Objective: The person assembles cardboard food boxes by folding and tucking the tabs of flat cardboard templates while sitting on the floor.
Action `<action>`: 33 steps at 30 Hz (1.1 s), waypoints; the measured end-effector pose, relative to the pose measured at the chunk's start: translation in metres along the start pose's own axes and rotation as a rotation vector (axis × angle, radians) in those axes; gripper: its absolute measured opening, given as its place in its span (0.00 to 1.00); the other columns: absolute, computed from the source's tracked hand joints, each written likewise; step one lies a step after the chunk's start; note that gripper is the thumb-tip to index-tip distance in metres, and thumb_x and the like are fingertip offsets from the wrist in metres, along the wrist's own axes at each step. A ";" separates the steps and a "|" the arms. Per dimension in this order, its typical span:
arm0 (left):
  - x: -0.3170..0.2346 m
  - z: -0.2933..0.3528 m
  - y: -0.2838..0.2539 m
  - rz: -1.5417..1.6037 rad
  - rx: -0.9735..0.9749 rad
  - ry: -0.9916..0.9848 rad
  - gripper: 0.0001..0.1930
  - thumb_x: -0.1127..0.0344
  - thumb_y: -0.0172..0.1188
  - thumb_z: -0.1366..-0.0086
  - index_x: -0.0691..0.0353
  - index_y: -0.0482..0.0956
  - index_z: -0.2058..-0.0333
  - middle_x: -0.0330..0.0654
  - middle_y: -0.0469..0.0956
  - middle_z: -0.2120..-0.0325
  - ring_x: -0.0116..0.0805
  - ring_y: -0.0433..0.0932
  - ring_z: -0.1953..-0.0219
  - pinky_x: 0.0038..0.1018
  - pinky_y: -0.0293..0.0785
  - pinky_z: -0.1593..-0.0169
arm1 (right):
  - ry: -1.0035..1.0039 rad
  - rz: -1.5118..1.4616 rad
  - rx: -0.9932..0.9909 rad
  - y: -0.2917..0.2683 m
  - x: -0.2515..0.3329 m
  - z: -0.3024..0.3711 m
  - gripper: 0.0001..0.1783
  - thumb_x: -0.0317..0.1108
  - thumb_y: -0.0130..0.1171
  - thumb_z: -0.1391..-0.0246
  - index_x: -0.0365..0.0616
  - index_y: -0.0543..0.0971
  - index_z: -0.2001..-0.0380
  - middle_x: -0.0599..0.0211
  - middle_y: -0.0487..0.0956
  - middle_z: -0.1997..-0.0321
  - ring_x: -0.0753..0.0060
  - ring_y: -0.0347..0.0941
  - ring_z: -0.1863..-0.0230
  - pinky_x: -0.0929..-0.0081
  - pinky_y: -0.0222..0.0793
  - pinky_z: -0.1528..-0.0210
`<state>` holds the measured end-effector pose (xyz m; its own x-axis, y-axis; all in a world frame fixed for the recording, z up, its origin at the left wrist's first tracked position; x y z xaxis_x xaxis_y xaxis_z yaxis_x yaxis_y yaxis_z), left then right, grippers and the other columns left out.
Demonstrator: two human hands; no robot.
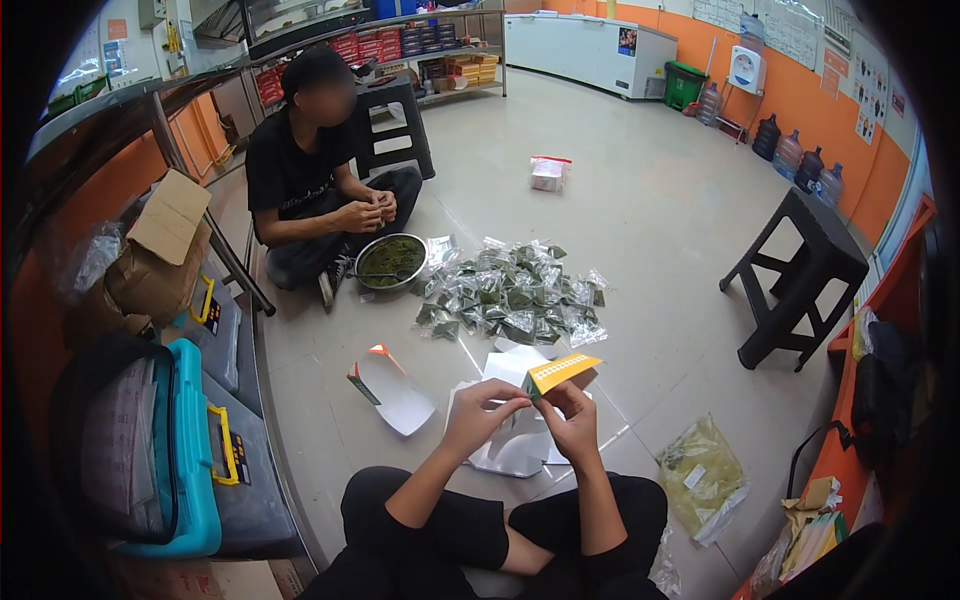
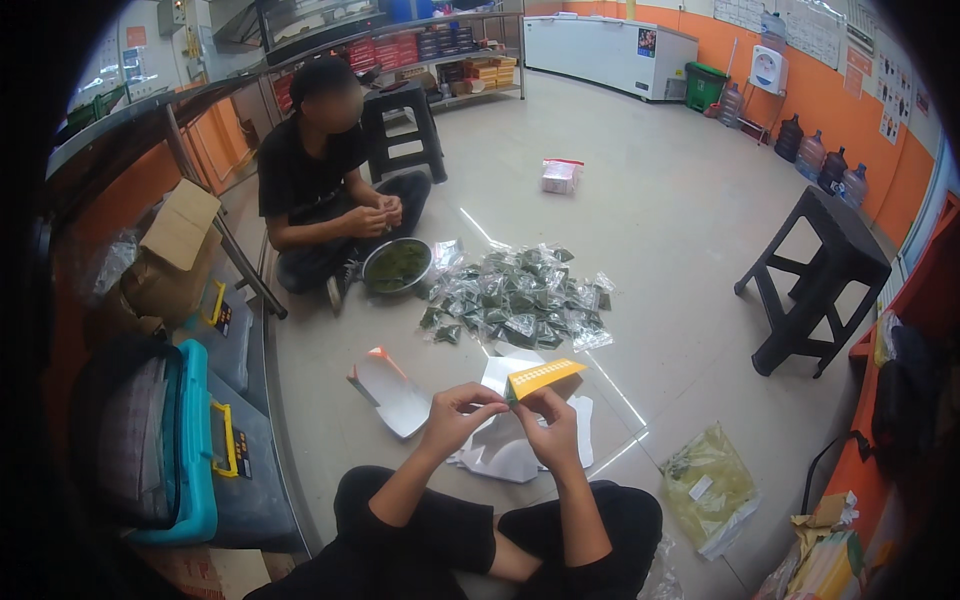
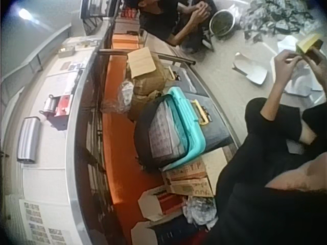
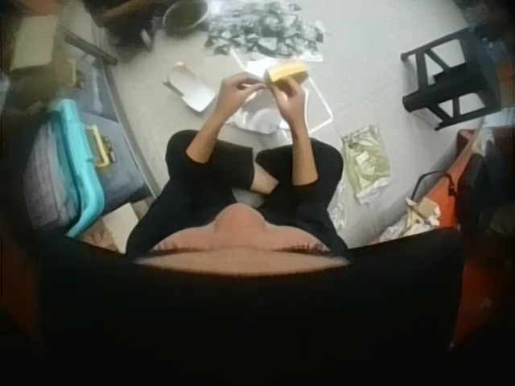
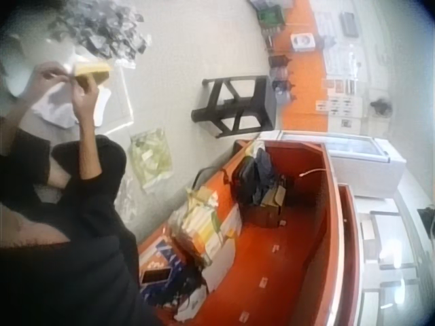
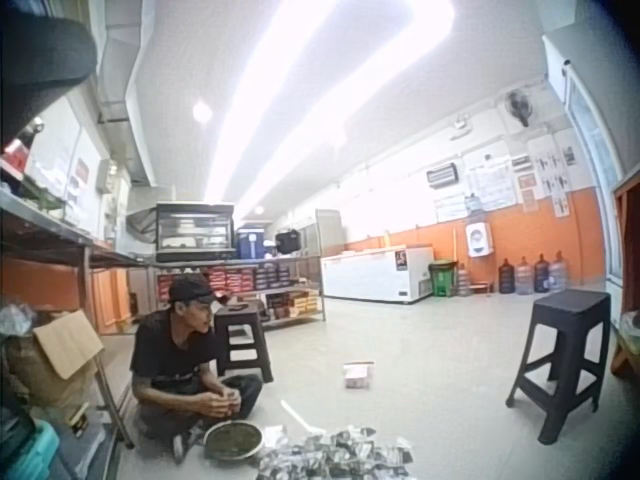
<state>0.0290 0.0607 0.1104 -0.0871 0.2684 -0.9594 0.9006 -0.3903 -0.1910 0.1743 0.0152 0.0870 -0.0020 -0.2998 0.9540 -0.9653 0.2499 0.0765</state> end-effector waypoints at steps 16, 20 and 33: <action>0.005 0.002 0.005 -0.001 -0.126 0.079 0.05 0.75 0.63 0.47 0.67 0.77 0.71 0.41 0.79 0.72 0.27 0.80 0.68 0.22 0.77 0.61 | 0.053 0.091 -0.091 0.002 -0.014 0.004 0.13 0.23 0.58 0.51 0.35 0.74 0.60 0.63 0.78 0.63 0.74 0.76 0.61 0.78 0.69 0.56; 0.017 0.001 -0.006 -0.130 -0.262 0.130 0.06 0.76 0.63 0.48 0.67 0.74 0.74 0.40 0.78 0.73 0.28 0.80 0.71 0.22 0.78 0.64 | 0.046 -0.148 -0.120 -0.001 -0.011 0.003 0.22 0.34 0.58 0.48 0.36 0.66 0.53 0.60 0.75 0.59 0.73 0.74 0.59 0.76 0.67 0.52; 0.041 -0.004 0.015 0.562 0.082 -0.107 0.23 0.52 0.46 0.35 0.63 0.59 0.50 0.45 0.65 0.55 0.42 0.71 0.50 0.36 0.73 0.51 | 0.024 0.175 -0.109 -0.019 0.010 -0.002 0.12 0.26 0.55 0.55 0.37 0.73 0.64 0.64 0.74 0.67 0.73 0.73 0.62 0.75 0.68 0.60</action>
<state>0.0404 0.0691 0.0688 0.3486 -0.0890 -0.9330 0.7855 -0.5153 0.3427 0.1929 0.0090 0.0958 -0.1596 -0.2213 0.9621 -0.9168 0.3945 -0.0614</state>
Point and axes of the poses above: each hand's wrist, its own z-axis away from the middle knuckle, its own y-axis out of the palm, x = y × z, the point moved 7 cm from there along -z, towards the middle knuckle
